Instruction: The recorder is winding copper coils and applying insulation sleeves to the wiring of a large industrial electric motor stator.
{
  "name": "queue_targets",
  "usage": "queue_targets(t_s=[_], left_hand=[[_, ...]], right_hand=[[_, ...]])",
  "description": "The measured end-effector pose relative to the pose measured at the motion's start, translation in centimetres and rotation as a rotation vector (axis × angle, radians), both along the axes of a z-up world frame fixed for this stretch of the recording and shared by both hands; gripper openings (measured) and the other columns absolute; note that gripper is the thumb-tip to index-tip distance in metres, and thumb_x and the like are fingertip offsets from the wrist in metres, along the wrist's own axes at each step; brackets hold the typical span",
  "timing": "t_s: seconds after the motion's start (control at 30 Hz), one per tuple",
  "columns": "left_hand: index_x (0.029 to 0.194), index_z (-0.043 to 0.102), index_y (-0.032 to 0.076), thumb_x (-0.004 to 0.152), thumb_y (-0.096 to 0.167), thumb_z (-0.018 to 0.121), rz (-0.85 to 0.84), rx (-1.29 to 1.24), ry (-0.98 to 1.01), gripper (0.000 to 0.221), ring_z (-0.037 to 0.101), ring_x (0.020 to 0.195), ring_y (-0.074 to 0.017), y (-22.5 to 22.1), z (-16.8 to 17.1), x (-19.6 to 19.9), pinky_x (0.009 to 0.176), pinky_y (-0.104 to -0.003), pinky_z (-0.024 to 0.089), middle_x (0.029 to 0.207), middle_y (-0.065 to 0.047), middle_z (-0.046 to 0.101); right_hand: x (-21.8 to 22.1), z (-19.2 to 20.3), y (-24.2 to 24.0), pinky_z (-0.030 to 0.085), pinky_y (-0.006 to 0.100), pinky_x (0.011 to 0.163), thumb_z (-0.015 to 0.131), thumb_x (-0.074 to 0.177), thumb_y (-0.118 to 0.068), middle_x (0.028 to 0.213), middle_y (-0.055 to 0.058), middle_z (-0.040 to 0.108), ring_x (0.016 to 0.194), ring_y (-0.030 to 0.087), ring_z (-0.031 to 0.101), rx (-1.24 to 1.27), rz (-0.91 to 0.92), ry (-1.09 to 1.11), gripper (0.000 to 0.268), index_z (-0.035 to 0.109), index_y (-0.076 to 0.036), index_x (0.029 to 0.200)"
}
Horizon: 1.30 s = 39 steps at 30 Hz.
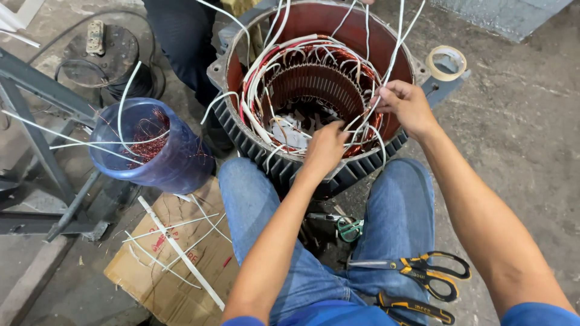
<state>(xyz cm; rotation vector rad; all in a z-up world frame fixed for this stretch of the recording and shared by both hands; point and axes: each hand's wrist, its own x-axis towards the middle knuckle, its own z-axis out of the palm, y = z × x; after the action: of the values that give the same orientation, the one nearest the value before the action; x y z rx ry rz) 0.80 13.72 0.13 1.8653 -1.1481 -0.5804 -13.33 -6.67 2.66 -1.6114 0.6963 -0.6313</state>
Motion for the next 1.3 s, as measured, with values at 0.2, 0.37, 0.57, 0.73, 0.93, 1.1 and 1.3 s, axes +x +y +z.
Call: queue_targets(t_s=[0.2, 0.37, 0.57, 0.73, 0.93, 1.1, 1.3], left_hand=[[0.125, 0.074, -0.002, 0.105, 0.015, 0.062, -0.088, -0.102, 0.112, 0.028, 0.073, 0.113, -0.0528, -2.2, 2.2, -2.4, 0.097, -0.059, 0.06, 0.112, -0.028, 0.077], [0.113, 0.075, -0.006, 0.099, -0.002, 0.062, -0.046, 0.017, -0.094, 0.019, 0.079, 0.1, -0.0505, -2.3, 1.5, -2.8, 0.086, -0.056, 0.065, 0.099, -0.028, 0.079], [0.102, 0.074, -0.013, 0.094, -0.003, 0.064, -0.075, 0.222, -0.069, 0.016, 0.077, 0.095, -0.0569, -3.6, -0.4, -1.5, 0.076, -0.062, 0.066, 0.09, -0.036, 0.076], [0.115, 0.078, -0.001, 0.087, 0.007, 0.078, -0.245, 0.276, 0.123, 0.028, 0.073, 0.113, -0.0564, -3.5, -3.3, -1.0, 0.092, -0.068, 0.061, 0.103, -0.033, 0.079], [0.12, 0.077, 0.013, 0.092, 0.017, 0.077, -0.381, 0.301, 0.121, 0.029, 0.07, 0.122, -0.052, -3.9, -6.5, 3.0, 0.106, -0.06, 0.056, 0.114, -0.028, 0.079], [0.115, 0.072, 0.006, 0.106, 0.013, 0.067, -0.245, 0.385, 0.179, 0.012, 0.07, 0.071, -0.0196, -3.1, 1.1, 2.1, 0.075, -0.037, 0.06, 0.088, -0.012, 0.077], [0.161, 0.049, 0.001, 0.106, 0.034, 0.062, -0.153, 0.501, 0.1, 0.066, 0.058, 0.051, -0.0113, 0.2, 6.2, 3.6, 0.083, -0.033, 0.069, 0.128, -0.023, 0.074]], right_hand=[[2.3, 1.5, 3.7, 0.07, 0.045, 0.086, 0.059, 0.119, -0.02, 0.098, 0.015, 0.072, 0.092, 0.022, 0.078, 0.079, -0.071, -0.151, 0.021, 0.068, 0.0, 0.118], [7.1, 2.9, 5.1, 0.07, 0.034, 0.073, 0.052, 0.119, -0.027, 0.086, 0.001, 0.06, 0.077, 0.011, 0.067, 0.262, -0.076, -0.234, 0.026, 0.063, -0.006, 0.108], [11.7, 4.8, 3.7, 0.04, 0.021, 0.043, 0.045, 0.12, -0.041, 0.074, -0.01, 0.034, 0.054, 0.002, 0.034, 0.266, -0.001, -0.129, 0.037, 0.056, -0.011, 0.1], [12.1, 3.5, 1.8, 0.068, 0.032, 0.061, 0.057, 0.117, -0.03, 0.089, 0.005, 0.07, 0.072, 0.012, 0.072, 0.144, -0.001, -0.023, 0.028, 0.07, -0.006, 0.127], [-2.9, 13.1, 15.5, 0.059, 0.062, 0.098, 0.07, 0.101, -0.019, 0.123, 0.027, 0.069, 0.118, 0.052, 0.07, -0.529, 0.45, 0.191, 0.041, 0.066, -0.001, 0.137], [-17.4, 7.0, 21.6, 0.046, 0.054, 0.108, 0.071, 0.1, -0.042, 0.145, 0.014, 0.059, 0.133, 0.037, 0.055, -0.753, 0.753, 0.412, 0.04, 0.073, -0.012, 0.127], [-24.7, 2.4, 25.2, 0.032, 0.054, 0.129, 0.082, 0.083, -0.049, 0.159, 0.007, 0.058, 0.155, 0.03, 0.047, -0.942, 0.387, 0.481, 0.058, 0.073, -0.02, 0.133]])
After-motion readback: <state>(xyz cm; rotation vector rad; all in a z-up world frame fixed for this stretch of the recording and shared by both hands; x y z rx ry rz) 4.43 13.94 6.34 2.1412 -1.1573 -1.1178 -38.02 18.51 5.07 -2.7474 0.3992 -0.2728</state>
